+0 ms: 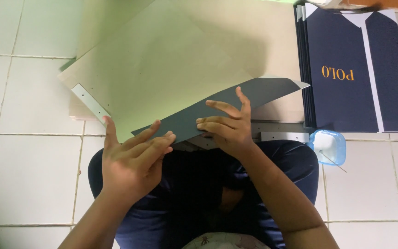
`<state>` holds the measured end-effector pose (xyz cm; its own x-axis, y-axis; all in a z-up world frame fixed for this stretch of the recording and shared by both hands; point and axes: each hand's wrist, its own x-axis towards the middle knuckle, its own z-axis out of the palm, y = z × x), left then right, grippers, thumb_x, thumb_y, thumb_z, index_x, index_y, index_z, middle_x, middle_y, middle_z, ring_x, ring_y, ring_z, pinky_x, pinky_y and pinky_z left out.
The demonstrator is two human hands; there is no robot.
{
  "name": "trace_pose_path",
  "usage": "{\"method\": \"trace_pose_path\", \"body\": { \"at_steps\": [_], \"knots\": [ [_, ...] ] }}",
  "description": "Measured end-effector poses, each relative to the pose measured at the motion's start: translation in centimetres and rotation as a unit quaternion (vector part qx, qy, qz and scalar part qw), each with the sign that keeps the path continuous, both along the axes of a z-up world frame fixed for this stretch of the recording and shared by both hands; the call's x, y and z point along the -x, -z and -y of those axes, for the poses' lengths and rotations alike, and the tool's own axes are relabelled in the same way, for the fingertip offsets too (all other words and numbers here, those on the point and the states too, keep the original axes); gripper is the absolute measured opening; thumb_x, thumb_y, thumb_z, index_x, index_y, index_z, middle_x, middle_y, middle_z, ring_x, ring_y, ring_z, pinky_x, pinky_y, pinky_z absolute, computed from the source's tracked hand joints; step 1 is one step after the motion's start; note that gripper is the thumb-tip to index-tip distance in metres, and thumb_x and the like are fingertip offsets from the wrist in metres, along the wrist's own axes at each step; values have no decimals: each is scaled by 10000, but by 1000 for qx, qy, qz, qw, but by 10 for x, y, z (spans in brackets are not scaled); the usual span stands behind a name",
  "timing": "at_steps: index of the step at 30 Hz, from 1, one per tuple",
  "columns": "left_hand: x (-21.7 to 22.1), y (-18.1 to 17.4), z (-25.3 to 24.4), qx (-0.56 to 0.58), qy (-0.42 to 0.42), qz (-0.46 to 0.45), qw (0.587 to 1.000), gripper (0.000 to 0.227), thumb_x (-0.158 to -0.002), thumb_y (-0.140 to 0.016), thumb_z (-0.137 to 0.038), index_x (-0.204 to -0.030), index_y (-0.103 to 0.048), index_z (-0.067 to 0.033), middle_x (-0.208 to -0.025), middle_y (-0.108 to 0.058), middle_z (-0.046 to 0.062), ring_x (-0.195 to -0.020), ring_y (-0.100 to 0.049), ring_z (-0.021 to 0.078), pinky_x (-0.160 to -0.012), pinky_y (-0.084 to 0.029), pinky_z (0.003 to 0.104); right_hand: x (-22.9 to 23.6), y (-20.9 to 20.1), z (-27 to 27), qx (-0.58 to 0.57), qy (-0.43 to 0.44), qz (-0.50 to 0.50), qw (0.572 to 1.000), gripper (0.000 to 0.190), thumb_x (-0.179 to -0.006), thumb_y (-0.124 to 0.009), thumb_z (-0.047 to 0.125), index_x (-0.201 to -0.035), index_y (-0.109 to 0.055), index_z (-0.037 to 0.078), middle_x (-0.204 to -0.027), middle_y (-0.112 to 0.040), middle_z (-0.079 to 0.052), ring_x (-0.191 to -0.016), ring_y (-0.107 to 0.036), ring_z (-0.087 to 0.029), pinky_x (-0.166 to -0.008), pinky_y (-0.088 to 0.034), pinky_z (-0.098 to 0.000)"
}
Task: The person assembles large blue paper folders by hand. They fold the edges of the blue paper covers, apply white liquid adhesive to small white cardboard strips with a stick, and press the strips onto the inner surface of the folders.
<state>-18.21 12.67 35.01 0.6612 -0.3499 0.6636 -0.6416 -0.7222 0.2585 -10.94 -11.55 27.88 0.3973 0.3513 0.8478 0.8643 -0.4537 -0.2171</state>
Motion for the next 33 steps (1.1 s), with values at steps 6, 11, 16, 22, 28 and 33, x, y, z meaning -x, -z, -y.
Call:
{"method": "trace_pose_path", "body": {
  "at_steps": [6,11,16,22,28,33],
  "knots": [
    [-5,-1,10,-37,36,67,996,69,-1001,-700,-63,-986,-745,-114,-898,-777,-57,-1039,-795,220,-1114,-133,810,1,-13,8,23,12,-23,999,162,-1015,-664,278,-916,-738,172,-1012,-796,29,-1109,-717,-350,-1197,-207,-587],
    [-12,18,29,-52,39,79,995,86,-1010,-769,-193,-980,-718,-131,-968,-775,-42,-946,-762,153,-1114,-291,749,16,-40,-14,-27,-64,-6,998,277,-1027,-612,248,-825,-731,100,-821,-764,20,-995,-745,-269,-1166,-295,-562],
    [-34,37,28,-21,25,100,994,67,-993,-709,-105,-939,-745,-121,-774,-726,-4,-813,-759,180,-1070,-441,610,12,-22,-21,-50,-23,-25,998,175,-942,-751,268,-834,-735,132,-842,-772,31,-1014,-740,-268,-1150,-305,-583],
    [-54,44,34,-13,11,146,989,78,-971,-721,-110,-970,-790,-148,-743,-667,-28,-710,-702,168,-897,-612,425,10,17,-12,-36,57,-77,995,188,-882,-820,305,-1008,-779,172,-863,-759,27,-1025,-738,-258,-1080,-410,-577],
    [-63,36,43,15,141,77,987,188,-961,-721,-150,-1101,-743,-27,-868,-695,114,-782,-704,278,-806,-612,396,4,27,5,-34,92,-39,994,69,-918,-789,98,-911,-778,165,-826,-772,45,-952,-764,-199,-1073,-440,-511],
    [-69,68,36,2,151,64,986,150,-957,-685,-53,-1093,-739,-23,-870,-729,98,-798,-737,285,-768,-608,374,-1,41,34,-15,80,-68,994,70,-917,-804,120,-980,-792,150,-889,-783,26,-1000,-756,-220,-1045,-483,-477]
  ]
}}
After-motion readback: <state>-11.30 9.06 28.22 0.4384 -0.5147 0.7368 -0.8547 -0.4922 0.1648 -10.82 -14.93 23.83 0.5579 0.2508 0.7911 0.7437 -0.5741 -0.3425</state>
